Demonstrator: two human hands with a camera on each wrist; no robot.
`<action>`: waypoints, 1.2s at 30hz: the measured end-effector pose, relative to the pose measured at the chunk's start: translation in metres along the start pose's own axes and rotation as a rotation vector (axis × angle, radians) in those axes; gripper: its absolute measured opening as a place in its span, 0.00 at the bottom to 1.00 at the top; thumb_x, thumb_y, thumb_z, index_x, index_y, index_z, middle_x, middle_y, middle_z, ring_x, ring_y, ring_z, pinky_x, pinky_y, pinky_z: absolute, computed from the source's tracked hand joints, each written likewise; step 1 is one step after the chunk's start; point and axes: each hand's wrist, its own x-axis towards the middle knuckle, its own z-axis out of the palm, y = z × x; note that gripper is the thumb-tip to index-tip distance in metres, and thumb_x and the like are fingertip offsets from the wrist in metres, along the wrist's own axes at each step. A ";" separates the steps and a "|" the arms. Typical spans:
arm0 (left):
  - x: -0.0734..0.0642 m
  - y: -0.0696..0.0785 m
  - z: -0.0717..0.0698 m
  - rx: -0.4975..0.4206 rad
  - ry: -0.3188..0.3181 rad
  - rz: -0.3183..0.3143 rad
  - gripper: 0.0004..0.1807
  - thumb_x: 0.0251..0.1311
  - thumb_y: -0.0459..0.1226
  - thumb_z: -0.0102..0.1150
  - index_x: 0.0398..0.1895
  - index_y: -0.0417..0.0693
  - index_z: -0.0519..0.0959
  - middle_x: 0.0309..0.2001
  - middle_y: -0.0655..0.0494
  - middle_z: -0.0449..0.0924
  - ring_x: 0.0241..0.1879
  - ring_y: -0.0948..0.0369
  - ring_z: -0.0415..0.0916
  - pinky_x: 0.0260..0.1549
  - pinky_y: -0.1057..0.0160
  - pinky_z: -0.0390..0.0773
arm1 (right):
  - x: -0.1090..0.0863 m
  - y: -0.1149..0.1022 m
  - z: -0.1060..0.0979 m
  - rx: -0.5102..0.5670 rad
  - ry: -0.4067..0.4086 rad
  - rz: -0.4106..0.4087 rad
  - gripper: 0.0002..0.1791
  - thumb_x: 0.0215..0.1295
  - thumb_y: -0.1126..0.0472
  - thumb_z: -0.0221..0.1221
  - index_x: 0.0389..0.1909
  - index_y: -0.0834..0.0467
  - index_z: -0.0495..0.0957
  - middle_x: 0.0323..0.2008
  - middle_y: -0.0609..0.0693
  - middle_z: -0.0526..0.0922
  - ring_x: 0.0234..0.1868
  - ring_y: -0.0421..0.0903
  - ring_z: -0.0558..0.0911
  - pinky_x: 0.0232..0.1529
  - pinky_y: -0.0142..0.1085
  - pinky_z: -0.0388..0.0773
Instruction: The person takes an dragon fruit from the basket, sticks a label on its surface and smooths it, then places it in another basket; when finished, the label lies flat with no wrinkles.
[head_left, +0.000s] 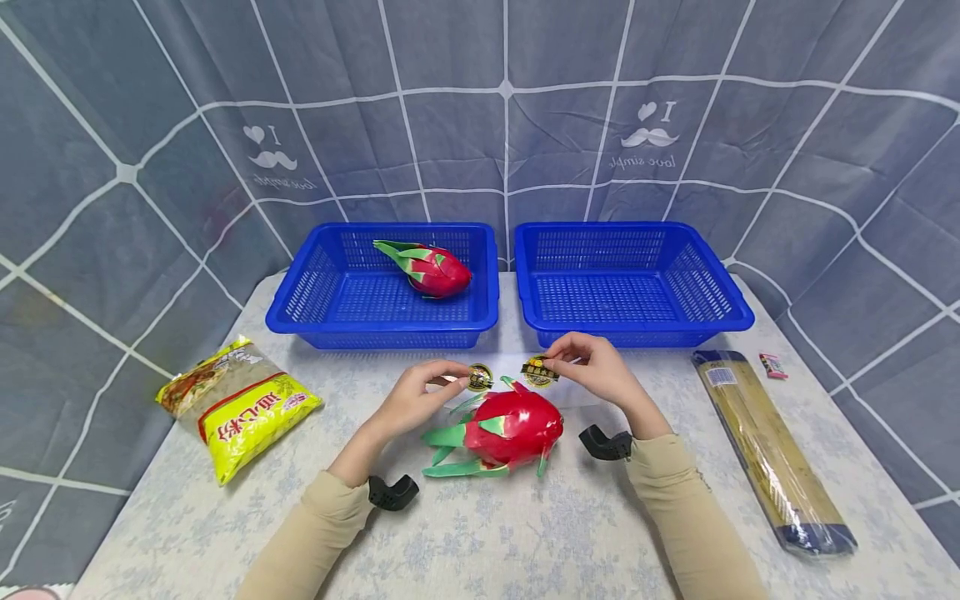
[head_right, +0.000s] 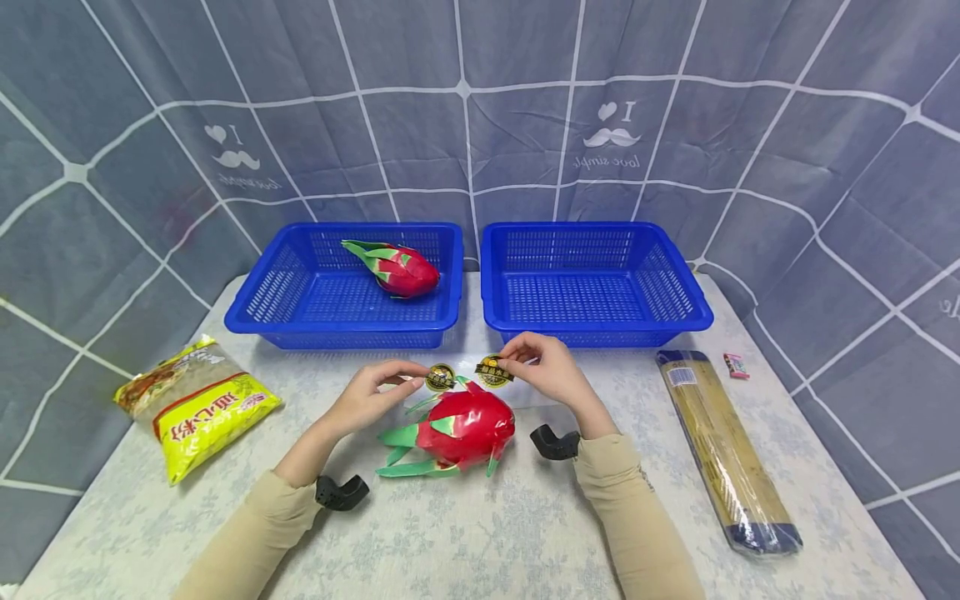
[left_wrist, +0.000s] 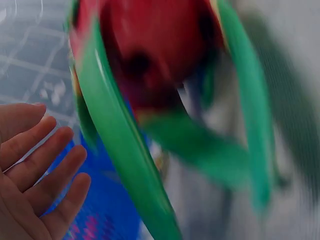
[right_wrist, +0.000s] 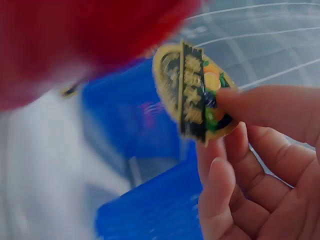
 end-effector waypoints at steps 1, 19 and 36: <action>0.000 0.002 0.002 -0.006 -0.005 0.035 0.12 0.63 0.35 0.57 0.47 0.38 0.80 0.46 0.45 0.81 0.45 0.57 0.77 0.44 0.57 0.76 | -0.002 -0.004 -0.003 0.024 0.001 0.003 0.07 0.57 0.62 0.65 0.35 0.60 0.80 0.30 0.51 0.82 0.32 0.47 0.80 0.35 0.38 0.76; -0.005 0.025 0.027 -0.007 -0.073 0.305 0.10 0.56 0.38 0.65 0.42 0.49 0.82 0.37 0.61 0.81 0.36 0.64 0.76 0.36 0.63 0.78 | -0.018 -0.036 0.015 0.065 -0.347 -0.093 0.05 0.55 0.64 0.66 0.32 0.60 0.81 0.26 0.46 0.82 0.27 0.42 0.79 0.30 0.32 0.76; -0.009 0.046 0.042 0.002 0.030 0.276 0.08 0.48 0.28 0.68 0.32 0.40 0.80 0.40 0.44 0.79 0.44 0.49 0.73 0.45 0.53 0.72 | -0.030 -0.047 0.021 -0.309 -0.134 -0.185 0.08 0.53 0.59 0.68 0.30 0.51 0.77 0.32 0.44 0.77 0.32 0.40 0.76 0.31 0.34 0.75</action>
